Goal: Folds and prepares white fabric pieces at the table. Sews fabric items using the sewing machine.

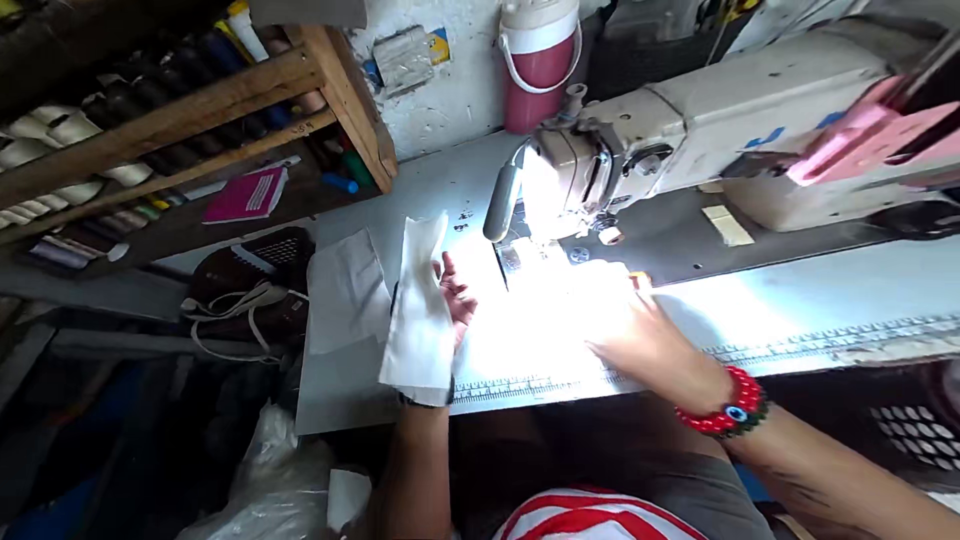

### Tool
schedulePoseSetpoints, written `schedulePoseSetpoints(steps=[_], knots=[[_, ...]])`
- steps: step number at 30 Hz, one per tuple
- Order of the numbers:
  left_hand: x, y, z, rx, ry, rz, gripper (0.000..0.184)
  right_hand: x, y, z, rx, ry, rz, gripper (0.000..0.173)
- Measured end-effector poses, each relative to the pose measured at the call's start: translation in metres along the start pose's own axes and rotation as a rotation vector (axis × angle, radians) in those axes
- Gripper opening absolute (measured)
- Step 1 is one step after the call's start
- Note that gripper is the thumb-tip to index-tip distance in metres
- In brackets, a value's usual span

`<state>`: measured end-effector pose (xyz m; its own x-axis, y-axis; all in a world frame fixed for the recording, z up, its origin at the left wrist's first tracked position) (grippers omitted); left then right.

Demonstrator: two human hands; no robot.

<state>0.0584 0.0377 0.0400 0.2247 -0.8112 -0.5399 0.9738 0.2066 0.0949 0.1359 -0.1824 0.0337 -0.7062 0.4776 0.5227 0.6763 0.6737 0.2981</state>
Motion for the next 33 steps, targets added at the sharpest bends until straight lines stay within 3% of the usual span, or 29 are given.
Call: schedulePoseSetpoints(steps=[2,4,6,10,13,16,20,25,29,32,33], knots=[[0.019,0.005,0.004,-0.148,0.092,0.055,0.044,0.030,0.007,0.005,0.029,0.296,-0.027,0.038],[0.029,0.009,-0.014,0.005,-0.020,0.117,0.045,0.054,0.014,0.013,0.205,0.712,0.065,0.038],[0.033,0.015,-0.041,0.250,-0.074,0.185,0.042,0.067,0.018,0.024,0.227,0.916,0.102,0.031],[0.014,-0.008,-0.015,-0.037,-0.001,0.211,0.053,0.073,0.013,0.033,0.208,0.936,0.097,0.028],[0.008,-0.012,-0.015,-0.071,0.043,0.283,0.054,0.077,0.000,0.030,0.396,0.958,0.142,0.031],[0.005,-0.011,-0.016,-0.141,0.037,0.251,0.057,0.082,-0.005,0.034,0.518,1.062,0.237,0.031],[0.005,-0.016,-0.018,-0.136,0.002,0.235,0.056,0.082,-0.003,0.041,0.442,1.106,0.266,0.024],[0.004,-0.022,-0.018,-0.118,0.096,0.207,0.061,0.088,0.009,0.044,0.489,1.241,0.338,0.012],[0.009,-0.029,0.013,-0.486,0.503,0.080,0.059,0.083,0.024,0.042,0.242,1.246,0.369,0.012],[0.008,-0.035,0.012,-0.494,0.511,-0.001,0.064,0.078,0.033,0.043,0.081,1.171,0.371,0.004],[0.008,-0.038,0.011,-0.468,0.496,-0.018,0.068,0.077,0.035,0.046,0.011,1.151,0.320,0.012]])
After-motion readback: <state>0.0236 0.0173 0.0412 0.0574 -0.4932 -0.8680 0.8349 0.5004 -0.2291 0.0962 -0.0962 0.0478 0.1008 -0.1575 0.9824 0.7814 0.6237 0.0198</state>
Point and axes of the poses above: each hand's wrist, its own y-axis towards the middle knuckle, its own z-axis out of the palm, x = y × z, the point moved 2 cm from there along y, towards the middle knuckle, and after that the axes turned 6 degrees about y, right-handed, at the moved point
